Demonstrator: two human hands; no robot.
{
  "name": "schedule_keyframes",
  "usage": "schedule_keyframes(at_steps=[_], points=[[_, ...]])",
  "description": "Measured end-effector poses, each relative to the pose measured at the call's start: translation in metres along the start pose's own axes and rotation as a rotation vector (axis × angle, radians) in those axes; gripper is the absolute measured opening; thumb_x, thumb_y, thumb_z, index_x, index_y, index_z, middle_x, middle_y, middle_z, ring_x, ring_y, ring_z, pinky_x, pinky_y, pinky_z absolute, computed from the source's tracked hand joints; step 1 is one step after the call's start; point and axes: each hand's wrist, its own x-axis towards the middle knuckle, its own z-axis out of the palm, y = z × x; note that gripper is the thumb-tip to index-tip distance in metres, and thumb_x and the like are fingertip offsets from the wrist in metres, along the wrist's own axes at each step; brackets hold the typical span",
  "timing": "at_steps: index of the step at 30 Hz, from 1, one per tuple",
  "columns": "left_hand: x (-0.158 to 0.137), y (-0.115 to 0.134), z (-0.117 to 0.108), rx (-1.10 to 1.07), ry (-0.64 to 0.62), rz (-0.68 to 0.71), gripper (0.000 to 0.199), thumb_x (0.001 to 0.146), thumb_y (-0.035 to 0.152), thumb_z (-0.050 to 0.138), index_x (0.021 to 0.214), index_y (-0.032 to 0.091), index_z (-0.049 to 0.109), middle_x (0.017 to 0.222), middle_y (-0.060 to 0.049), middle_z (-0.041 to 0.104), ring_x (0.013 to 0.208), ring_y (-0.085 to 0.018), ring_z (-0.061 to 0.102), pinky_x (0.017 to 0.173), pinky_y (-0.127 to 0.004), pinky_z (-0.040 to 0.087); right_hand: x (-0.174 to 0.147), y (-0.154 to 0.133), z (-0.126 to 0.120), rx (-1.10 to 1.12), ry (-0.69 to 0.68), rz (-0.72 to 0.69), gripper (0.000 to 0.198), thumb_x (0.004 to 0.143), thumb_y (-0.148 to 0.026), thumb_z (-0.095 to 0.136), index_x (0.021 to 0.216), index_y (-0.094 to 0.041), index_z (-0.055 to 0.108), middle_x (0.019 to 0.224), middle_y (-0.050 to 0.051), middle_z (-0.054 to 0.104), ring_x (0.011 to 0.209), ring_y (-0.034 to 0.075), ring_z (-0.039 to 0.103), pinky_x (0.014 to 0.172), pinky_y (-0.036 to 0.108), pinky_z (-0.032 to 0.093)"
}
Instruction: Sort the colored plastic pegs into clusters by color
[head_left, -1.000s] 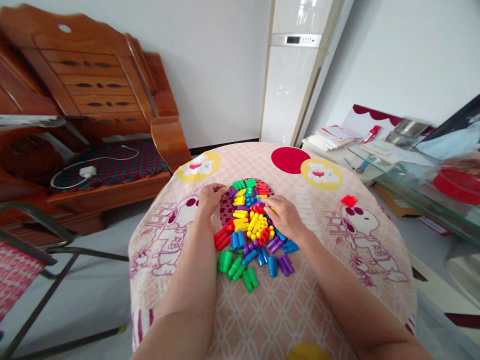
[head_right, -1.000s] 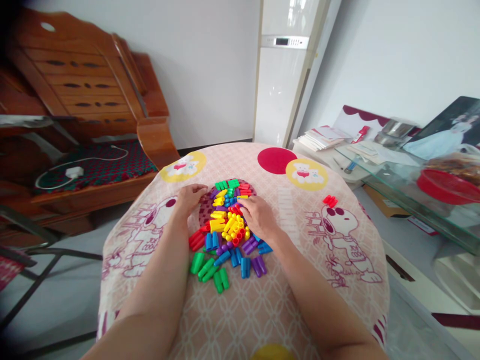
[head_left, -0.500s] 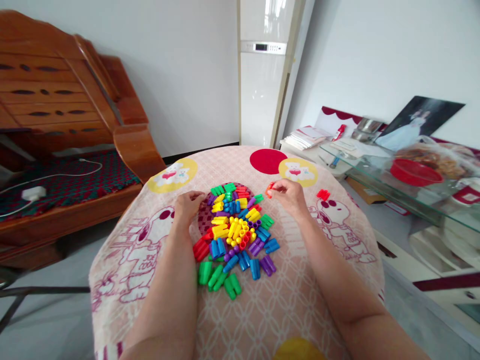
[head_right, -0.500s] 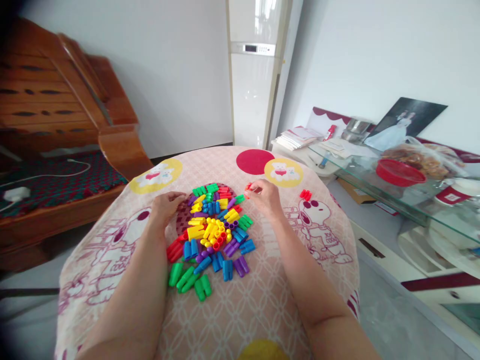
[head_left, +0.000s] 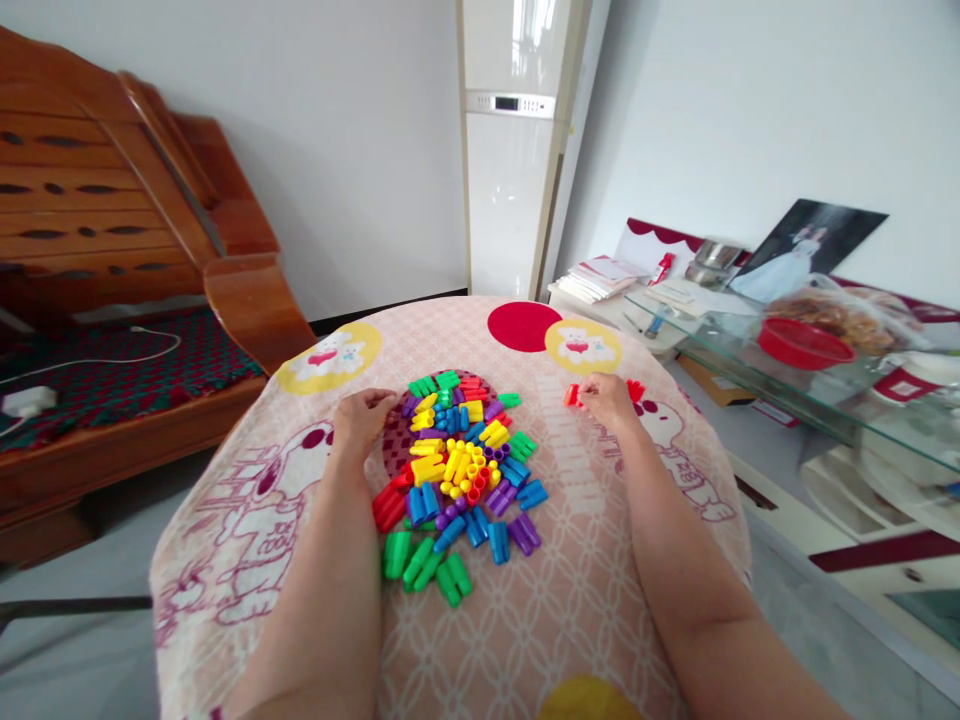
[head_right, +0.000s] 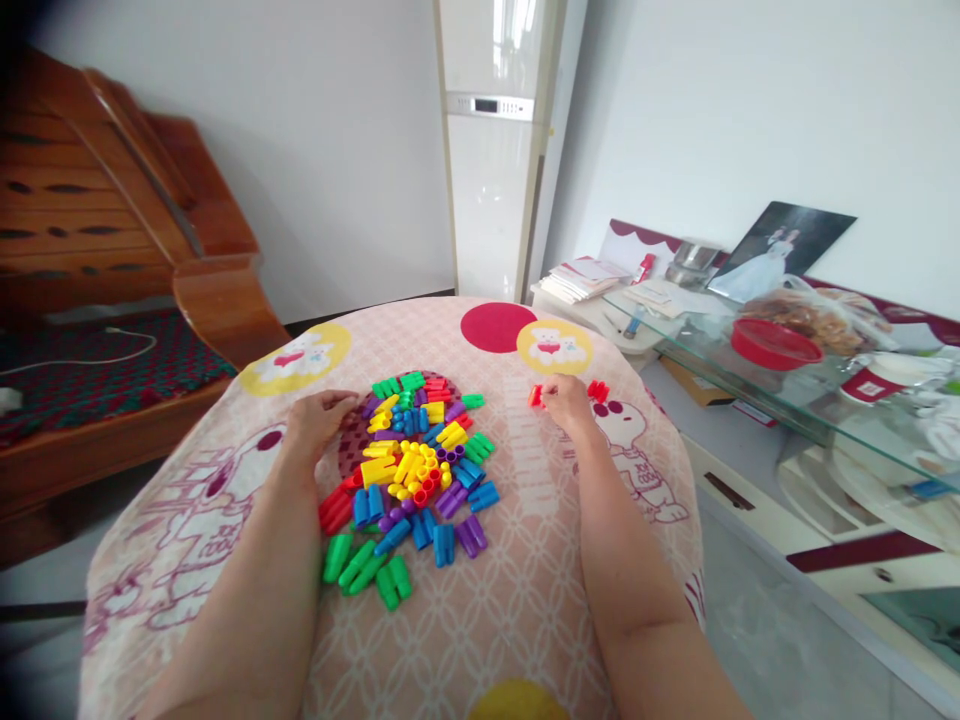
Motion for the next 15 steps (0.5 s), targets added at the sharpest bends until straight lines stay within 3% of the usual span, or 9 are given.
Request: schedule_keyframes(at_steps=[6,11,15], points=[[-0.004,0.005,-0.001,0.008,0.008,0.001,0.031,0.071,0.039,0.068,0.091,0.018,0.078,0.072,-0.005,0.075,0.067,-0.021,0.067,0.06,-0.027,0.049,0.005,0.002,-0.008,-0.062,0.104,-0.034,0.034,0.062,-0.01,0.054,0.09,-0.016,0.073,0.07,0.001,0.073,0.066,0.018,0.068,0.063,0.026,0.053],[-0.009,0.011,-0.001,-0.022,0.015,-0.024,0.027,0.071,0.035,0.069,0.089,0.018,0.078,0.068,-0.003,0.073,0.066,-0.02,0.067,0.062,-0.026,0.049,0.007,0.005,-0.045,-0.236,0.29,-0.008,0.021,0.065,-0.014,0.056,0.073,-0.016,0.075,0.079,0.008,0.077,0.08,0.024,0.072,0.074,0.03,0.054],[-0.003,0.003,0.001,-0.057,0.002,-0.018,0.03,0.071,0.04,0.069,0.09,0.018,0.077,0.071,-0.004,0.074,0.066,-0.019,0.066,0.063,-0.026,0.05,0.006,0.015,-0.068,-0.461,0.351,0.041,0.022,0.067,-0.012,0.057,0.074,-0.015,0.078,0.083,0.014,0.078,0.087,0.028,0.071,0.08,0.036,0.052]])
